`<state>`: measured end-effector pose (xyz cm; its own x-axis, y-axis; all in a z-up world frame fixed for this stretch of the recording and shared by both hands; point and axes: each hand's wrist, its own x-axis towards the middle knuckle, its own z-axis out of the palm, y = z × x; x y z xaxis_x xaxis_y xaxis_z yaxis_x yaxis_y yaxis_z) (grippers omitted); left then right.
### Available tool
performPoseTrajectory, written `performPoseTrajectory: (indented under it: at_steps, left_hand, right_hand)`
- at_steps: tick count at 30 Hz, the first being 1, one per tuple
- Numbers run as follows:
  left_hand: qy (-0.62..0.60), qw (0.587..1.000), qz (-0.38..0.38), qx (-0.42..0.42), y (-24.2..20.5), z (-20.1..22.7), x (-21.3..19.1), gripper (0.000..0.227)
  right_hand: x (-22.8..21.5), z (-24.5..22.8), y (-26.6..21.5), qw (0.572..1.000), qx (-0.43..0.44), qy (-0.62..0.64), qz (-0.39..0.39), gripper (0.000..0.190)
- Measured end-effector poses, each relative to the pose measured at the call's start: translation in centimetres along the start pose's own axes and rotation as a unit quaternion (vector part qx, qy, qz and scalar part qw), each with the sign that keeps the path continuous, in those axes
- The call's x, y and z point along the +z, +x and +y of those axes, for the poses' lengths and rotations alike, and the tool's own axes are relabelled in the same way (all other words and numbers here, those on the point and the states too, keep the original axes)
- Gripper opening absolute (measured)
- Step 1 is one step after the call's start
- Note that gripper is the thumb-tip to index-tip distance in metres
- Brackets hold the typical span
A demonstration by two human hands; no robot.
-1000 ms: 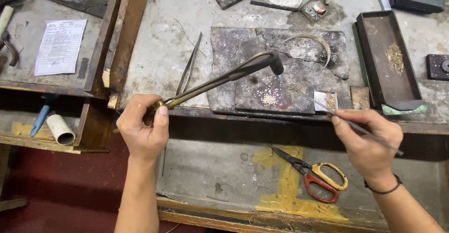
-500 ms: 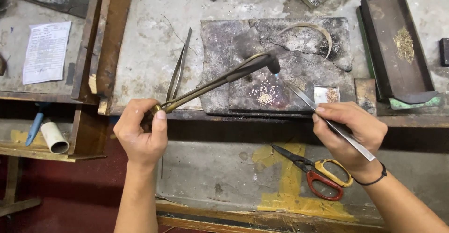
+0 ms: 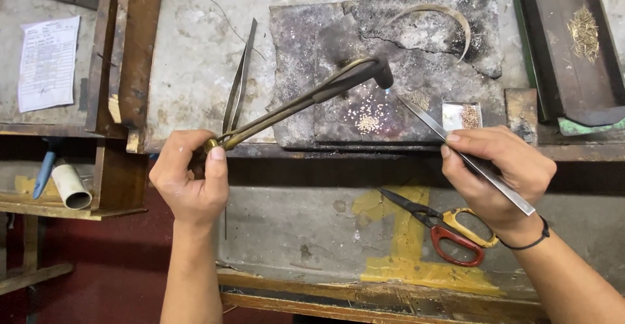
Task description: Heating small metal granules on a soldering block using a blowtorch and manipulating them with tweezers.
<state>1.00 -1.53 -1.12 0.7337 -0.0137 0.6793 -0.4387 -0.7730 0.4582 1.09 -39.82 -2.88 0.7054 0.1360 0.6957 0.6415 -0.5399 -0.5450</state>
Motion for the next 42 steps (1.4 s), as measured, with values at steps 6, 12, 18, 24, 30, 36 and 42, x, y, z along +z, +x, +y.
performPoseTrajectory:
  at_steps: [6, 12, 18, 24, 30, 36, 42]
  left_hand:
    - [-0.010, 1.000, -0.007, 0.004, 0.39, 0.49, -0.07, 0.028]
    - [-0.012, 1.000, -0.008, 0.004, 0.36, 0.51, -0.02, 0.027]
    - [-0.012, 1.000, -0.012, 0.002, 0.36, 0.56, -0.10, 0.026]
    - [-0.010, 1.000, -0.007, 0.001, 0.39, 0.58, -0.16, 0.027]
    - [-0.008, 1.000, -0.009, 0.003, 0.39, 0.61, -0.19, 0.027]
    - [-0.010, 1.000, -0.011, 0.006, 0.40, 0.64, -0.19, 0.027]
    - [-0.010, 1.000, -0.013, 0.011, 0.56, 0.84, -0.11, 0.027]
  right_hand:
    - [-0.15, 0.20, -0.37, 1.000, 0.014, -0.004, -0.007, 0.008]
    - [-0.20, -0.02, -0.27, 1.000, 0.021, -0.001, -0.008, 0.009]
    - [-0.21, 0.34, -0.50, 1.000, 0.013, -0.024, -0.013, 0.010]
    - [-0.05, -0.14, 0.14, 1.000, -0.003, -0.018, -0.012, 0.008]
    - [-0.03, 0.07, -0.02, 1.000, -0.002, -0.019, -0.016, 0.010]
    - [-0.16, 0.04, 0.08, 1.000, -0.002, -0.016, -0.026, 0.009]
    - [-0.14, 0.09, 0.11, 1.000, -0.008, -0.018, -0.024, 0.008]
